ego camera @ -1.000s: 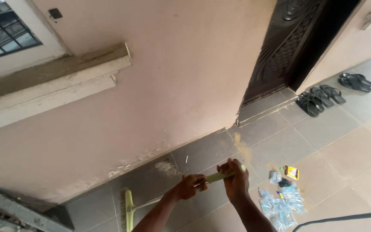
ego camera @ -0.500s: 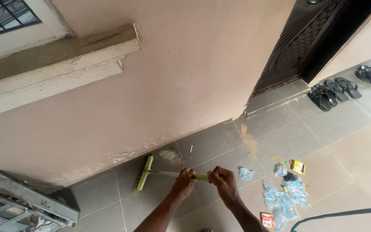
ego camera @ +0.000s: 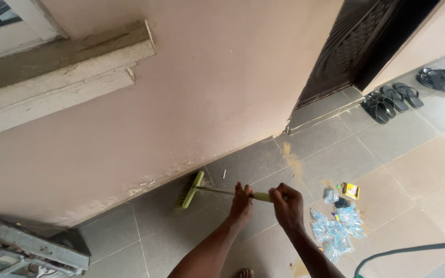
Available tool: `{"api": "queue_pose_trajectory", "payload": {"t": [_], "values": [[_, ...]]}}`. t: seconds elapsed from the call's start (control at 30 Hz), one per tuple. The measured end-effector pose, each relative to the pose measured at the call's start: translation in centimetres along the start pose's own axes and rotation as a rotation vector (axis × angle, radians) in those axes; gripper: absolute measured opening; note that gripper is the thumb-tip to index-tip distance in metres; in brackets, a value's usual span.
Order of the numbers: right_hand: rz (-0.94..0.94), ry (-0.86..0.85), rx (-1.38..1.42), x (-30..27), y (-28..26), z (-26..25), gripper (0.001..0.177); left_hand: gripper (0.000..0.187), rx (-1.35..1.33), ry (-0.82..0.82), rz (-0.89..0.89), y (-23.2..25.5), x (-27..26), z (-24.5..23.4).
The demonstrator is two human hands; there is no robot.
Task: Sweeping dust and debris on a tiled balcony and adjusting a portable gas stove burner.
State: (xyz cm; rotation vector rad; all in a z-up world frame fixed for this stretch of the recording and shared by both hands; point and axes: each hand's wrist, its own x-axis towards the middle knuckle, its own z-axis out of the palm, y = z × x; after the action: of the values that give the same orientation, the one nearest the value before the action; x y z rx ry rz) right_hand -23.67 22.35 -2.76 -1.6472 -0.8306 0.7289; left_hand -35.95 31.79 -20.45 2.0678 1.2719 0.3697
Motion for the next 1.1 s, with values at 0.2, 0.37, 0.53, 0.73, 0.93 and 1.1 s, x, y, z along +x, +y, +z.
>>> {"api": "queue_pose_trajectory", "payload": {"t": [0.2,0.37,0.53,0.73,0.93,1.1], "values": [[0.107,0.264,-0.080,-1.2,-1.9,-3.9,0.031,0.019,-0.111,-0.130,0.044,5.9,1.4,3.0],[0.247,0.509,0.107,-1.9,-6.0,-7.5,0.031,0.007,-0.100,-0.296,0.236,12.8,1.2,1.0],[0.076,0.641,0.522,-1.7,-7.5,-11.2,0.022,0.014,-0.153,-0.281,0.380,18.6,-0.2,-3.0],[0.139,0.561,0.619,-2.2,-5.7,-12.0,0.011,0.007,-0.017,-0.250,0.300,16.9,-1.8,-3.9],[0.271,0.288,0.417,-4.7,-1.2,-4.5,0.020,0.009,-0.035,-0.153,0.078,5.4,-4.6,-3.6],[0.321,0.110,0.194,-7.0,0.1,-0.6,0.027,0.016,-0.031,-0.187,0.129,-1.9,-6.3,-1.5]]}}
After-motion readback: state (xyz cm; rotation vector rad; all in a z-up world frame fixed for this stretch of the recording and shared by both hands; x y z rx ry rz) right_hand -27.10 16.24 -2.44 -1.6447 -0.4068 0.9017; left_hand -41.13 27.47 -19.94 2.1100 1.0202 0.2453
